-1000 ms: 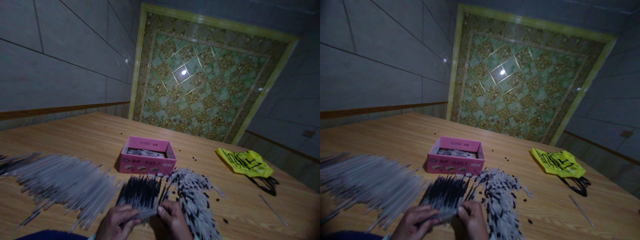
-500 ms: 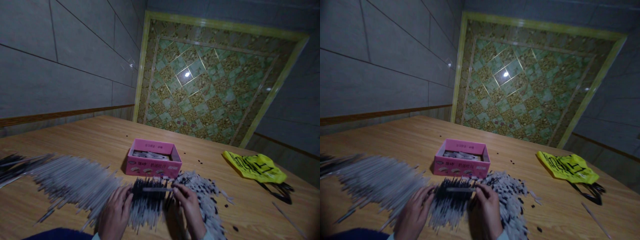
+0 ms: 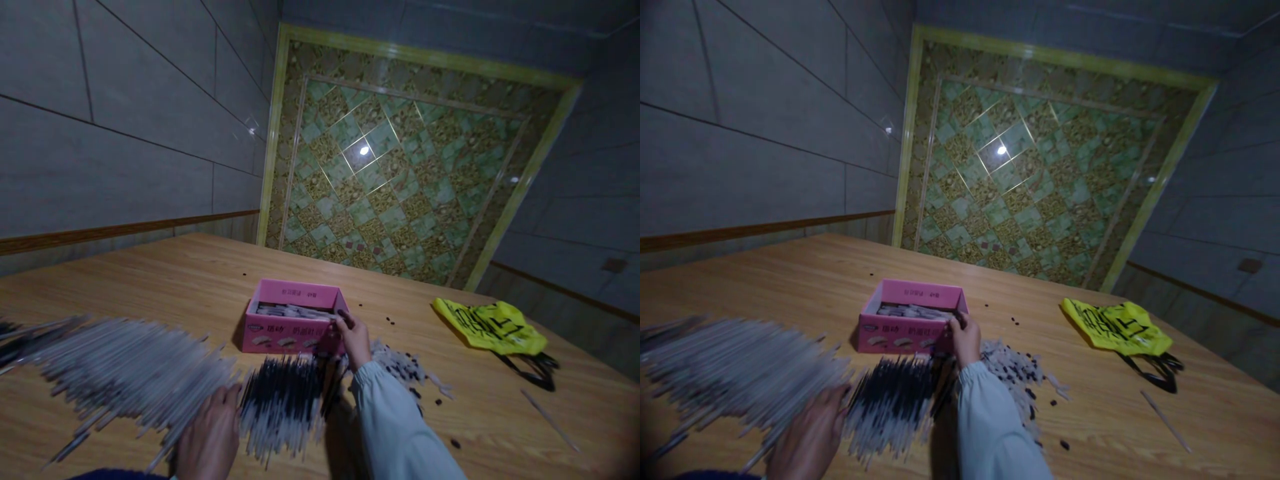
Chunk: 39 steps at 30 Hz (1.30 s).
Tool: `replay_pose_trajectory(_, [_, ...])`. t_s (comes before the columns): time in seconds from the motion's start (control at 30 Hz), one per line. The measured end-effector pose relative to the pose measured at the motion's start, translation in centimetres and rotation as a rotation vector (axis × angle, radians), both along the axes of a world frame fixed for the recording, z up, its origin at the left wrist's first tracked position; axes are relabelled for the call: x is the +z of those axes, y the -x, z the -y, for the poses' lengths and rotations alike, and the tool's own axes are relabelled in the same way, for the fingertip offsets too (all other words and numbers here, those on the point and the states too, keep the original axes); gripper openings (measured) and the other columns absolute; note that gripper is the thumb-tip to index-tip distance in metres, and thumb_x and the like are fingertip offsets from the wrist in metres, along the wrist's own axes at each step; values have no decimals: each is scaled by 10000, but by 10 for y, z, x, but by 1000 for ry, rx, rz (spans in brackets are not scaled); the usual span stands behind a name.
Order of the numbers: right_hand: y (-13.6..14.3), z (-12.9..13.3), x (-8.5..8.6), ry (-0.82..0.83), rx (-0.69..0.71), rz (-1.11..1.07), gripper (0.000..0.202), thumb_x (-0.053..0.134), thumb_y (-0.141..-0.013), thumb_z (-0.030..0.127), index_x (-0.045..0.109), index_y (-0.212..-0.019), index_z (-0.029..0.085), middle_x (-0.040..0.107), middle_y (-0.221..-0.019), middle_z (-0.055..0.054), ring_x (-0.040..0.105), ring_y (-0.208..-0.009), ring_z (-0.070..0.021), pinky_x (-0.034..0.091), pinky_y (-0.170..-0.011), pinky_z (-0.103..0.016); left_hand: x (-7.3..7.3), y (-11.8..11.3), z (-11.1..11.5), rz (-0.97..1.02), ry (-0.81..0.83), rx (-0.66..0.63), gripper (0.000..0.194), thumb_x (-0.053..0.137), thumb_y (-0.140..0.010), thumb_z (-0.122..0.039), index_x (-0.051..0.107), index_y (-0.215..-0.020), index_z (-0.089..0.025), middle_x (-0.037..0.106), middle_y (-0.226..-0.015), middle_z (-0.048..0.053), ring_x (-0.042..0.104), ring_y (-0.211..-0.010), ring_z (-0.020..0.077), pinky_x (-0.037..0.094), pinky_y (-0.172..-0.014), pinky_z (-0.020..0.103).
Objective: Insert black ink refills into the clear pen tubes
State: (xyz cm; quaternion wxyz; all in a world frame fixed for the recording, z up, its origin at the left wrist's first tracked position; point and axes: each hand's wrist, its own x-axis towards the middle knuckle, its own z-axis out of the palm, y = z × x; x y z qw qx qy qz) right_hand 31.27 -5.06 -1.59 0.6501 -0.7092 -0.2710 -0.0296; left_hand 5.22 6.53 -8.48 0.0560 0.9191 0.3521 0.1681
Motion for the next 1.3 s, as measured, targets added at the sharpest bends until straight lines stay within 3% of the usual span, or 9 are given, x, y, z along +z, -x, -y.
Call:
replay_pose_trajectory(0.2, [10, 33, -6, 201, -10, 93, 435, 458, -777, 372, 611, -1063, 82, 701, -937, -146, 654, -808, -235, 497, -638, -306, 10, -1, 6, -105, 13, 21, 389, 300, -862, -109, 597, -1114, -117, 665, -976, 144, 651, -852, 235, 457, -737, 337])
replay_pose_trajectory(0.37, [36, 69, -20, 522, 101, 185, 162, 555, -657, 187, 692, -734, 146, 706, -701, -71, 633, -669, -215, 431, -593, -269, 10, 0, 9, -112, 18, 27, 359, 344, -829, -97, 609, -1071, -100, 677, -972, 163, 672, -823, 250, 478, -729, 348])
replay_pose_trajectory(0.47, [57, 79, -30, 682, 186, 227, 184, 565, -553, 72, 693, -627, 180, 697, -647, -27, 622, -639, -187, 395, -585, -236, 5, 1, 7, -68, 7, 17, 355, 328, -836, -126, 611, -1048, -83, 673, -967, 177, 675, -791, 257, 487, -715, 357])
replay_pose_trajectory(0.57, [75, 78, -37, 761, 246, 258, 253, 549, -549, 42, 705, -658, 209, 707, -711, -4, 631, -713, -167, 388, -626, -211, 2, 1, 4, 42, 21, 10, 351, 305, -845, -145, 605, -1021, -100, 665, -975, 172, 673, -777, 245, 493, -717, 356])
replay_pose_trajectory(0.7, [88, 72, -41, 800, 189, 290, 231, 560, -649, 114, 680, -832, 188, 693, -829, -44, 613, -810, -193, 381, -686, -239, 3, -2, 3, 394, 97, -126, 290, 331, -871, -222, 540, -1062, -161, 642, -1022, 137, 643, -896, 228, 485, -777, 335])
replay_pose_trajectory(0.9, [105, 68, -44, 871, 182, 391, 458, 612, -727, 266, 548, -1175, 190, 666, -1001, -76, 610, -916, -234, 396, -752, -267, 6, -9, 21, 734, 552, -279, 233, 473, -844, -370, 530, -1018, -226, 686, -855, 75, 664, -825, 220, 514, -687, 280])
replay_pose_trajectory(1.07, [112, 66, -45, 969, 108, 457, 152, 550, -745, 193, 628, -874, 216, 649, -902, -47, 616, -825, -196, 374, -676, -244, 6, -13, 32, 800, 960, -315, 257, 563, -779, -452, 547, -892, -221, 645, -634, 12, 649, -575, 187, 498, -511, 255])
replay_pose_trajectory(1.2, [110, 66, -42, 1000, 99, 510, 167, 499, -718, 131, 641, -753, 213, 640, -818, -36, 611, -748, -173, 339, -612, -238, 6, -20, 29, 902, 1194, -353, 254, 588, -775, -436, 500, -857, -212, 633, -650, -7, 631, -539, 162, 492, -478, 256])
replay_pose_trajectory(1.3, [113, 67, -37, 986, 195, 563, 190, 510, -682, 127, 661, -729, 232, 636, -801, -18, 601, -707, -158, 305, -565, -238, 7, -23, 26, 943, 1391, -347, 284, 640, -744, -418, 481, -831, -198, 646, -637, -5, 604, -493, 130, 461, -440, 222])
